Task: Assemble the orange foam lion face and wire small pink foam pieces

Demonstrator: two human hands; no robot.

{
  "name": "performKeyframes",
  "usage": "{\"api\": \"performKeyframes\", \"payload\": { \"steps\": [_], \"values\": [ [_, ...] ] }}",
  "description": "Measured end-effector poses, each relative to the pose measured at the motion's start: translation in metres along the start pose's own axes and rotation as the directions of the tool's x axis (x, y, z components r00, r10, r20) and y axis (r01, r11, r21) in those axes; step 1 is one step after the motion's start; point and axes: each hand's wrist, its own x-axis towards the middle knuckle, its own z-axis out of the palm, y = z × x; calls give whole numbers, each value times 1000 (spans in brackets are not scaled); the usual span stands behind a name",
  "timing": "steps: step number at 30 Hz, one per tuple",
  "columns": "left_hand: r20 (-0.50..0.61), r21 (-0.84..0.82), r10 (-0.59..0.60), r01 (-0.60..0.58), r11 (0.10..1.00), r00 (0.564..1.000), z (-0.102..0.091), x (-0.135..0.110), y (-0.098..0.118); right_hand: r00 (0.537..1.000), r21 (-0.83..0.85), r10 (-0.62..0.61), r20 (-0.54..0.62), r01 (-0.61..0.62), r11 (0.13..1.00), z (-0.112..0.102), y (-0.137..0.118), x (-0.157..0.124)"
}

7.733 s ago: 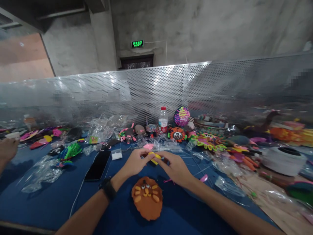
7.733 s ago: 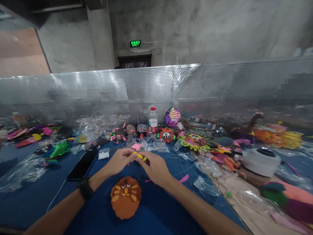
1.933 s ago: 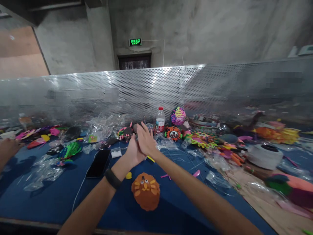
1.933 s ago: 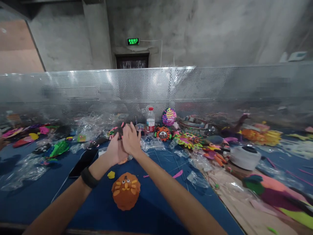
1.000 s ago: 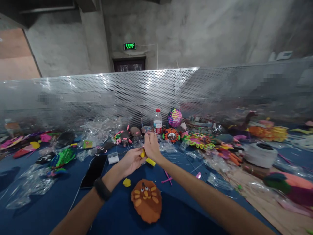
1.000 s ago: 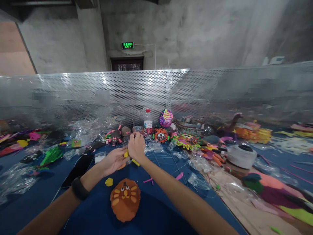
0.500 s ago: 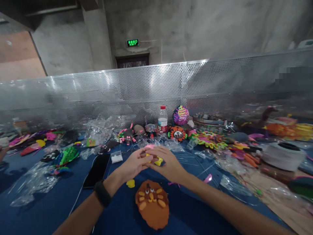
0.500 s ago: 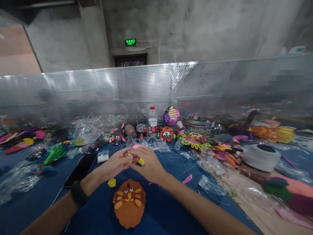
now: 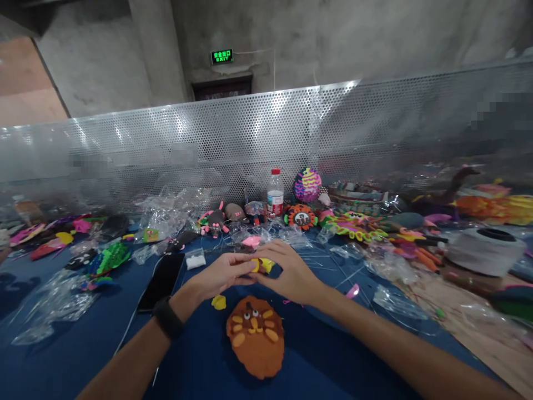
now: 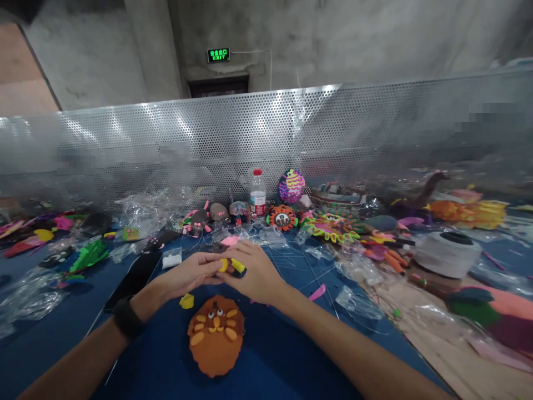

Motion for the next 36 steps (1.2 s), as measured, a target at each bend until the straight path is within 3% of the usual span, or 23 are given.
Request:
{"api": "performKeyframes", "payload": {
  "steps": [4,8,12,16,24,28,32,34,36],
  "values": [
    [23,65,-13,12,998,1000,-2,3,-4,998,78,50,24,-52,996,-3,-1,-1],
    [27,78,-51,49,996,998,-2,3,-4,981,180,111,160,-139,974,-10,5,2],
    [13,138,-83,81,987,996,-3,2,-2,913,228,233,336,-319,920,-16,15,3],
    [-10,208,-118,118,971,993,-4,3,-4,865,300,253,433,-404,864,-17,22,1],
    [-59,168,-159,166,972,986,-1,4,-6,793,263,377,479,-539,800,-14,16,3],
    [-40,205,-169,174,963,985,1,3,-5,758,394,430,490,-633,667,-5,14,1],
    [-44,310,-133,140,940,990,1,3,-6,683,380,491,541,-719,581,1,16,-2],
    [-37,425,-79,87,901,996,1,4,-6,685,360,493,537,-714,601,3,17,-2],
    [-21,553,-20,29,833,1000,1,4,-6,717,358,472,514,-679,641,5,18,-2]
  ]
}}
